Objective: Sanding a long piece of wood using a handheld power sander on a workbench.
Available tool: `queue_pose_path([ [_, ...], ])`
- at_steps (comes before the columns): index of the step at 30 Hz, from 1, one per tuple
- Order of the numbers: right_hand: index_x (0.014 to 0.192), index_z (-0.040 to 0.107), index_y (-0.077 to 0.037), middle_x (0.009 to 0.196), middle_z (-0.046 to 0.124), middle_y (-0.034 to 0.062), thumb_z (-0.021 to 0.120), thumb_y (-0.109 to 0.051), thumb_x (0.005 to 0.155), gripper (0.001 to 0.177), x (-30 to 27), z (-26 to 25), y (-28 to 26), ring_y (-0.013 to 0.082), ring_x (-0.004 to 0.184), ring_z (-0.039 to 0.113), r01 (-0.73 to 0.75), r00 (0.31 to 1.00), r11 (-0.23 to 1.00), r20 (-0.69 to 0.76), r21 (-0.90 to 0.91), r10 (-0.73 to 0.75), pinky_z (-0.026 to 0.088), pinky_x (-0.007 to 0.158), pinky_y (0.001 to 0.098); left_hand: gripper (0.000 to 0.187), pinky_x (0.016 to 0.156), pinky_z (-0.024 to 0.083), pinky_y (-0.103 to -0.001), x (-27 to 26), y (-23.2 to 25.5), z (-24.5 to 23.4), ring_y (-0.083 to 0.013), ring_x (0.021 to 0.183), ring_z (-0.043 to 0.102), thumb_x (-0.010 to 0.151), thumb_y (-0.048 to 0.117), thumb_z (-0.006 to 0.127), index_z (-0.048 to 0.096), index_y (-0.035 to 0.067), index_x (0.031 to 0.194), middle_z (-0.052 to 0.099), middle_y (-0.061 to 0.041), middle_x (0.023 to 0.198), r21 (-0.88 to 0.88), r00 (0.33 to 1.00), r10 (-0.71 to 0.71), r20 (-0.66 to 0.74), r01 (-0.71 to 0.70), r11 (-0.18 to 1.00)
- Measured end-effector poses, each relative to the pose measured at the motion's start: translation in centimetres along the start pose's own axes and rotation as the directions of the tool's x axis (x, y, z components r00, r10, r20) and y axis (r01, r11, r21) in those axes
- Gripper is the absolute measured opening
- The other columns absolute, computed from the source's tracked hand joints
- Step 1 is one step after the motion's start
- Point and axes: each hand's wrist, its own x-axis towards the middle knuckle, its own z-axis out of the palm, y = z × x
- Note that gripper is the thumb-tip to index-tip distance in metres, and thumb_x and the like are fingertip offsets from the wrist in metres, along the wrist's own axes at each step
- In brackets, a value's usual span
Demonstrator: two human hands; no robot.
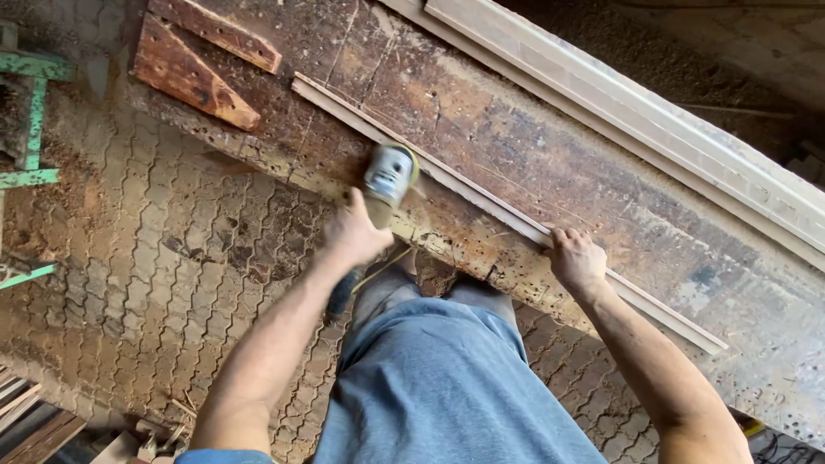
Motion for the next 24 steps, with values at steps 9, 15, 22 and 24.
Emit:
queue_pose_path([
  [9, 0.119, 0.065, -0.008, 0.114, 0.071, 0.0121, 0.070, -0.032, 0.094, 0.035, 0.4, -0.8, -0.9, 0.0301, 0.104, 0.070, -0.059, 0.996, 0.996, 0.065, -0.072, 0.063, 0.061, 0.078, 0.0429, 0.115, 0.069, 0.059, -0.036, 4.7, -6.9, -12.3, -0.0219, 0.078, 0.069, 0.077, 0.010, 0.074, -0.002, 0.004, 0.163, 0.062, -0.018, 0.115, -0.419, 0.952, -0.274, -0.139, 0.194, 0.887],
  [15, 0.116, 0.066, -0.010, 0.110, 0.071, 0.0113, 0.073, -0.030, 0.087, 0.036, 0.1, 0.2, 0.3, 0.0308, 0.107, 0.068, -0.010, 0.999, 0.999, -0.042, -0.035, 0.009, 0.061, 0.077, 0.0429, 0.114, 0.071, 0.060, -0.037, 6.5, -7.6, -8.7, -0.0209, 0.082, 0.066, 0.077, 0.013, 0.077, 0.000, -0.002, 0.161, 0.061, -0.019, 0.116, -0.384, 0.962, -0.164, -0.219, 0.070, 0.921],
  [22, 0.118, 0.067, -0.010, 0.112, 0.071, 0.0102, 0.066, -0.021, 0.096, 0.024, 0.5, 1.8, 1.5, 0.0256, 0.104, 0.068, 0.005, 1.000, 0.997, 0.006, -0.082, -0.005, 0.062, 0.075, 0.0390, 0.104, 0.070, 0.061, -0.040, -0.7, 0.7, -3.5, -0.0255, 0.079, 0.071, 0.081, 0.023, 0.071, 0.010, 0.005, 0.163, 0.066, -0.018, 0.111, -0.167, 0.988, -0.156, 0.000, 0.153, 0.974],
  [24, 0.119, 0.066, -0.010, 0.113, 0.071, 0.0104, 0.067, -0.022, 0.096, 0.026, 0.4, 1.8, 1.5, 0.0259, 0.103, 0.068, 0.010, 1.000, 0.997, 0.008, -0.078, -0.009, 0.062, 0.074, 0.0389, 0.108, 0.076, 0.058, -0.042, -0.1, 0.6, 0.5, -0.0266, 0.084, 0.070, 0.079, 0.026, 0.074, 0.009, 0.003, 0.162, 0.065, -0.019, 0.114, -0.125, 0.996, -0.092, -0.020, 0.089, 0.988],
])
